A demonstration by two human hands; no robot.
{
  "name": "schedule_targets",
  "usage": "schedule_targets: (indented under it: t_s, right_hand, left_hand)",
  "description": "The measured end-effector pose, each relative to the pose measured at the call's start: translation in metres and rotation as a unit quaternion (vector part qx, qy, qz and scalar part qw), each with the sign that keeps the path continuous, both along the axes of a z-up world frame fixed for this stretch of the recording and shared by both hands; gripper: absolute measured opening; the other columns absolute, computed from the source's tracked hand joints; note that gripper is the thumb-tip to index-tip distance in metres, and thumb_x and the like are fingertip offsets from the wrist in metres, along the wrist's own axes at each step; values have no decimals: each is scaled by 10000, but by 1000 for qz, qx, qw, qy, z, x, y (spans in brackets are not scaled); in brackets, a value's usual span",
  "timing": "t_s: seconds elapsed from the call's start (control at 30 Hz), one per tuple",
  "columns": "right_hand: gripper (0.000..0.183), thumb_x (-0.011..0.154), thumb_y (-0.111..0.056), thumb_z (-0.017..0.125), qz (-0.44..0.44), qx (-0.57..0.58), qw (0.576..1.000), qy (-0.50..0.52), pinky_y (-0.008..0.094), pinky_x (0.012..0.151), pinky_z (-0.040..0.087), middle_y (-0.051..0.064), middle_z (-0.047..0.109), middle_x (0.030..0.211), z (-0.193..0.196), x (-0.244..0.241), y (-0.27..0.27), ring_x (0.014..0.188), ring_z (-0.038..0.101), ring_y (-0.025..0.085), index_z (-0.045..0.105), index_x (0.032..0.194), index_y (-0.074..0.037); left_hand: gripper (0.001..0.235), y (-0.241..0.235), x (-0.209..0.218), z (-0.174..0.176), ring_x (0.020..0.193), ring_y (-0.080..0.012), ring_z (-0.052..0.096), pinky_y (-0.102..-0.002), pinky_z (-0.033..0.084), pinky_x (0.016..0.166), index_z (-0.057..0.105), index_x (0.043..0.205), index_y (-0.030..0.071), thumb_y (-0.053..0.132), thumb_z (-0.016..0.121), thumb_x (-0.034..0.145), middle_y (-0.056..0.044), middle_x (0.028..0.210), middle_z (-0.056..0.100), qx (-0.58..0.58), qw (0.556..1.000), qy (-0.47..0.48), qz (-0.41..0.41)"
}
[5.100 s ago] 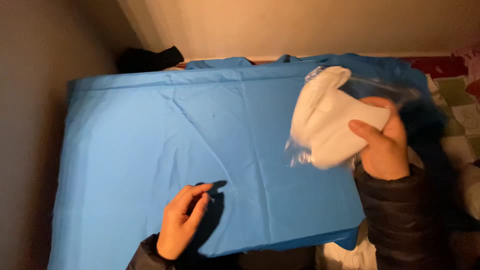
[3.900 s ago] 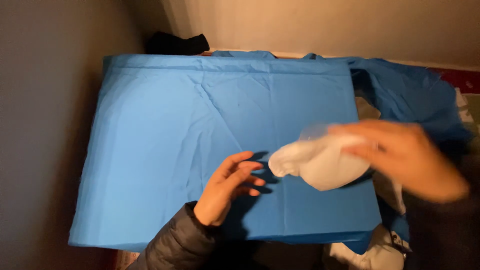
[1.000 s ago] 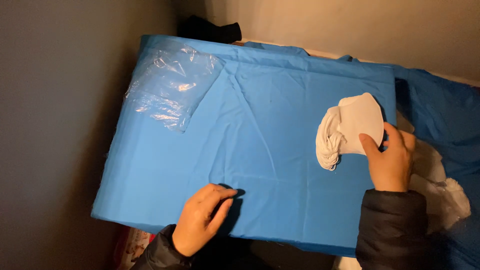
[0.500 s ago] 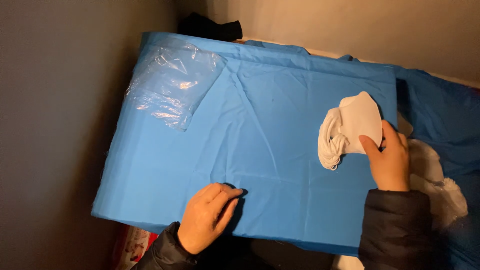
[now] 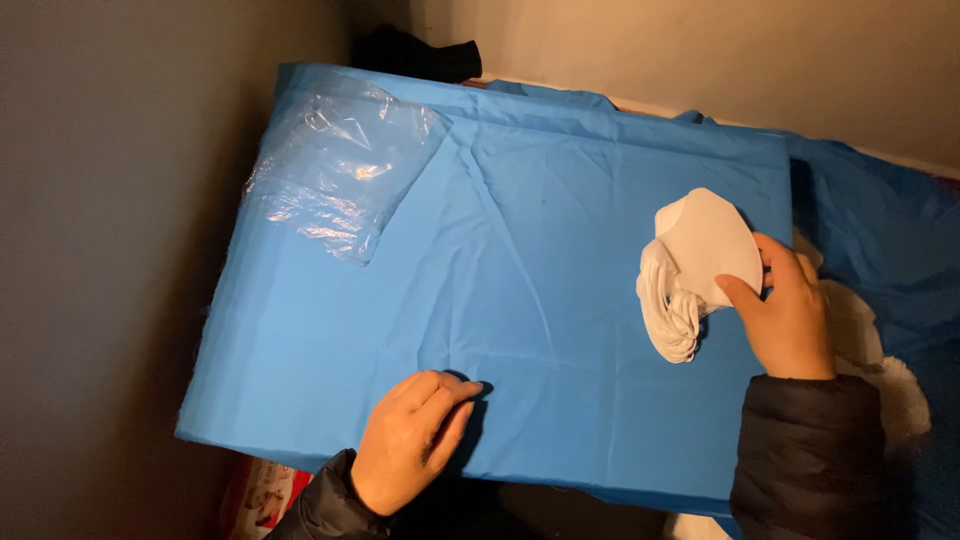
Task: Counting out individual white face masks and placing them into a plastic bag for packaging.
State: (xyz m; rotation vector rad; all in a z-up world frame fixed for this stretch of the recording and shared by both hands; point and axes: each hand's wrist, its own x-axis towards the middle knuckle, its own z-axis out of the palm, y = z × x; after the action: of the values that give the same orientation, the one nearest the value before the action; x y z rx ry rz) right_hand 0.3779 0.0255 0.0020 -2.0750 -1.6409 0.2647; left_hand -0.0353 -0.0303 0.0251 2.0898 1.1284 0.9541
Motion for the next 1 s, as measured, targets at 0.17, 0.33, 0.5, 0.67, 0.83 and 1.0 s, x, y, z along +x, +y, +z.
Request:
schedule_targets:
  t_s: [0.17, 0.33, 0.5, 0.67, 0.83, 1.0]
  right_hand:
    - [637, 880, -79, 773, -2, 50, 997, -64, 432, 728, 513, 264, 609, 1158, -12, 7, 1, 855, 599, 351, 555, 1446, 115]
    - [624, 895, -135, 752, -6, 22, 996, -89, 459, 762, 511, 279, 619, 1189, -8, 12, 3, 839, 614, 378, 583, 1455, 83]
    - [586, 876, -100, 756, -5, 33, 997, -76, 463, 797, 506, 261, 616, 1171, -7, 10, 5, 925, 606, 379, 590, 1414, 63]
    - [491, 879, -120, 802, -28, 49, 993, -104, 445, 754, 508, 258, 588, 1191, -6, 4, 1, 922, 589, 366, 662, 1321, 40]
    - [434, 869, -122, 833, -19, 93, 986, -138, 464, 929, 444, 267, 538, 1197, -14, 7, -2, 1054, 508, 405, 677, 1239, 44]
    - [504, 862, -4, 800, -23, 117, 986, -114, 466, 841, 462, 183, 558, 1045, -2, -7, -3, 939, 535, 360, 569, 1304, 65]
  left_hand:
    - [204, 0, -2, 0, 728, -189, 626, -283, 519, 679, 720, 1062, 48, 61, 689, 861, -33, 954, 687, -7, 1000, -9, -2]
    - [201, 0, -4, -2, 719, -184, 613, -281, 509, 672, 717, 1069, 52, 68, 681, 872, -26, 955, 681, -7, 1000, -9, -6]
    - [207, 1, -4, 1, 705, -184, 611, -275, 510, 655, 718, 1067, 38, 52, 683, 864, -38, 949, 688, -14, 1000, -19, -3]
    - [214, 0, -3, -1, 711, -183, 617, -274, 513, 668, 724, 1061, 42, 53, 686, 851, -33, 949, 692, -12, 1000, -13, 8]
    - [213, 0, -3, -1, 688, -166, 593, -261, 500, 645, 726, 1060, 38, 48, 687, 850, -29, 944, 687, -19, 1000, -16, 8]
    - [214, 0, -2, -1, 711, -185, 616, -272, 511, 668, 726, 1064, 43, 59, 687, 854, -37, 956, 694, -12, 1000, -17, 6]
